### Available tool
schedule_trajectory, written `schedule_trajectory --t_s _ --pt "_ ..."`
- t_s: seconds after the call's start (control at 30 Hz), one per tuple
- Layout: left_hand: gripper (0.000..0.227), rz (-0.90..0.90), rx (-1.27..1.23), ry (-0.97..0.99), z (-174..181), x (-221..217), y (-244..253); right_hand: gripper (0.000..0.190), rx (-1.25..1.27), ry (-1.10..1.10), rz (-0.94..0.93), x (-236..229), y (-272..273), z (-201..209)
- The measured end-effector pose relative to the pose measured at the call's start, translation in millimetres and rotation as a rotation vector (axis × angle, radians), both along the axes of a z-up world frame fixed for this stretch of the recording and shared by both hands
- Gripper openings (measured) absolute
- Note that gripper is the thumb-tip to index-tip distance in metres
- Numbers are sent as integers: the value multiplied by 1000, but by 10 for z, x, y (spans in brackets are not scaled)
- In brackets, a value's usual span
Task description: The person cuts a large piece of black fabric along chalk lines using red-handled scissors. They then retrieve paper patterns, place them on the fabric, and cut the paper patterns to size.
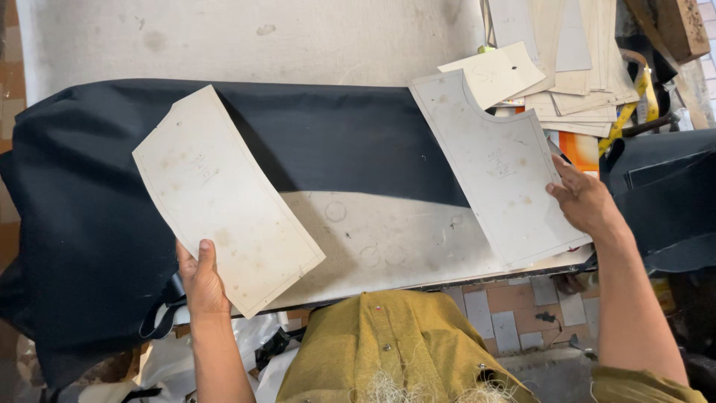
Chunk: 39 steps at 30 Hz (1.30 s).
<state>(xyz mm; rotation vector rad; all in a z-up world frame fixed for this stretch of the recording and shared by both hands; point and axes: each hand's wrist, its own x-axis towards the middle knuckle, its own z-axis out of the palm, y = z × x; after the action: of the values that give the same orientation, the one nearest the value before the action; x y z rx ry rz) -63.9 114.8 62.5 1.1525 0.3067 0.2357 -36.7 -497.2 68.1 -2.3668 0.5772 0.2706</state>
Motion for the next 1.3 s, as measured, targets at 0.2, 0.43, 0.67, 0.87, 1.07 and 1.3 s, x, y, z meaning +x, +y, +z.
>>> schedule_trajectory --t_s 0.2,0.43,0.67,0.87,1.07,1.3 --pt "85 -2 -80 -48 137 56 -62 58 -171 447 80 -3 194 184" --pt "86 17 -195 -97 149 59 -25 53 -116 293 -6 -174 115 241" --pt "97 29 -166 -100 106 137 -2 60 -215 283 -14 -255 -148 -1" --pt "102 24 -77 -70 46 160 30 59 -211 113 -102 -361 -337 -283" --pt "101 51 -145 -60 16 192 -66 51 -313 426 70 -434 -342 -439" --pt "92 123 -253 -55 -178 235 -246 62 132 -51 -162 -234 -128 -356"
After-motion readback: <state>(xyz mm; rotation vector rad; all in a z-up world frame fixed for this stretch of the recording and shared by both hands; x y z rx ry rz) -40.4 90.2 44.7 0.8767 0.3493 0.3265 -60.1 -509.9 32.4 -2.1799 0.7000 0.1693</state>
